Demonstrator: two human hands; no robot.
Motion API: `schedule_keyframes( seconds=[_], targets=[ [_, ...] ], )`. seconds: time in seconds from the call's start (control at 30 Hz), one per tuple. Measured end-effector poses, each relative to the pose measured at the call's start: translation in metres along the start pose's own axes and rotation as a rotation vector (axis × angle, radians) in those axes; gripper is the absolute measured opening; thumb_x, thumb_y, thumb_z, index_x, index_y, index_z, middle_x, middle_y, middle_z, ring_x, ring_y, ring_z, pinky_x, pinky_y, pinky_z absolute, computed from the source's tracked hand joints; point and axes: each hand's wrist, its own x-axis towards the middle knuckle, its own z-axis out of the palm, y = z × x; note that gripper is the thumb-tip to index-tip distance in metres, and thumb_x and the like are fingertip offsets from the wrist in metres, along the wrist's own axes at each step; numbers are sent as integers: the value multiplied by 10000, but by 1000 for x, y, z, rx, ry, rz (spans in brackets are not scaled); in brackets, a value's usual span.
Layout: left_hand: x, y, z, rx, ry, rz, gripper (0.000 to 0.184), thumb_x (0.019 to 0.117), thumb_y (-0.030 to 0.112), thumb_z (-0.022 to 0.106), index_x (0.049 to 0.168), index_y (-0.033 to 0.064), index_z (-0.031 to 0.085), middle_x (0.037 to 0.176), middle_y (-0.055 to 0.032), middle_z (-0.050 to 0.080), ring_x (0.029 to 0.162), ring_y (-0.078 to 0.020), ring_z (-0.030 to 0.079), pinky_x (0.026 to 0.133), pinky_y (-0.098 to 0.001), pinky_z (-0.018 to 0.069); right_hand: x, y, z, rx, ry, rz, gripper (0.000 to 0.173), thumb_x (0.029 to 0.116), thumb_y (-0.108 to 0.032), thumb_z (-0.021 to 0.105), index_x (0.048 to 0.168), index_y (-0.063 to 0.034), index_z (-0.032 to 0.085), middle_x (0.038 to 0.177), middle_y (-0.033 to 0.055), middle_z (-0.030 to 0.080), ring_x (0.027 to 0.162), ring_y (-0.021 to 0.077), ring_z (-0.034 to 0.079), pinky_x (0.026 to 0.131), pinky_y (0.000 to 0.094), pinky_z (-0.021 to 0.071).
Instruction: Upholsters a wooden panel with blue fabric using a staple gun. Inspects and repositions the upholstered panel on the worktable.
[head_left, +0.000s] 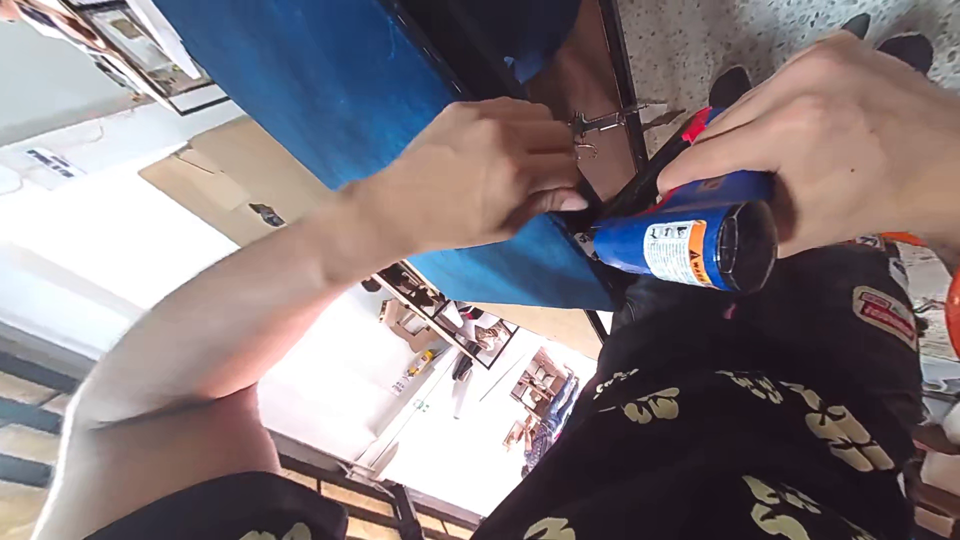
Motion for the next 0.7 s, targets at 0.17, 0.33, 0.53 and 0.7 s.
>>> schedule_keyframes(
  seconds=[0.17,0.33,0.53,0.7],
  targets=[
    [-25,-8,-1,-15,41,127,243,1057,211,562,1063,74,762,1119,-127,709,1084,-299,666,936,-441,541,3,0,-3,-7,-21,-6,308,773,-430,577,911,-226,762,684,-26,662,605,157,637,485,425,436],
    [-25,-2,5,6,153,116,204,1030,121,570,992,56,759,1103,-119,734,1116,-299,678,983,-442,544,-6,-10,-8,-57,9,21,319,758,-429,588,914,-208,757,697,-10,665,601,184,634,488,447,436],
    [-17,11,-2,172,-20,82,243,1056,63,474,1085,-24,699,1056,-175,697,1046,-353,671,1035,-537,482,-79,-7,-8,161,225,266,377,820,-407,609,1012,-138,790,848,21,735,747,116,681,637,384,549],
    [-31,7,12,328,68,184,251,1048,20,467,1151,-19,693,1144,-169,728,1121,-328,688,1075,-548,474,-123,-15,-17,189,211,432,365,813,-395,583,987,-147,787,859,20,740,761,124,696,655,403,571]
  ],
)
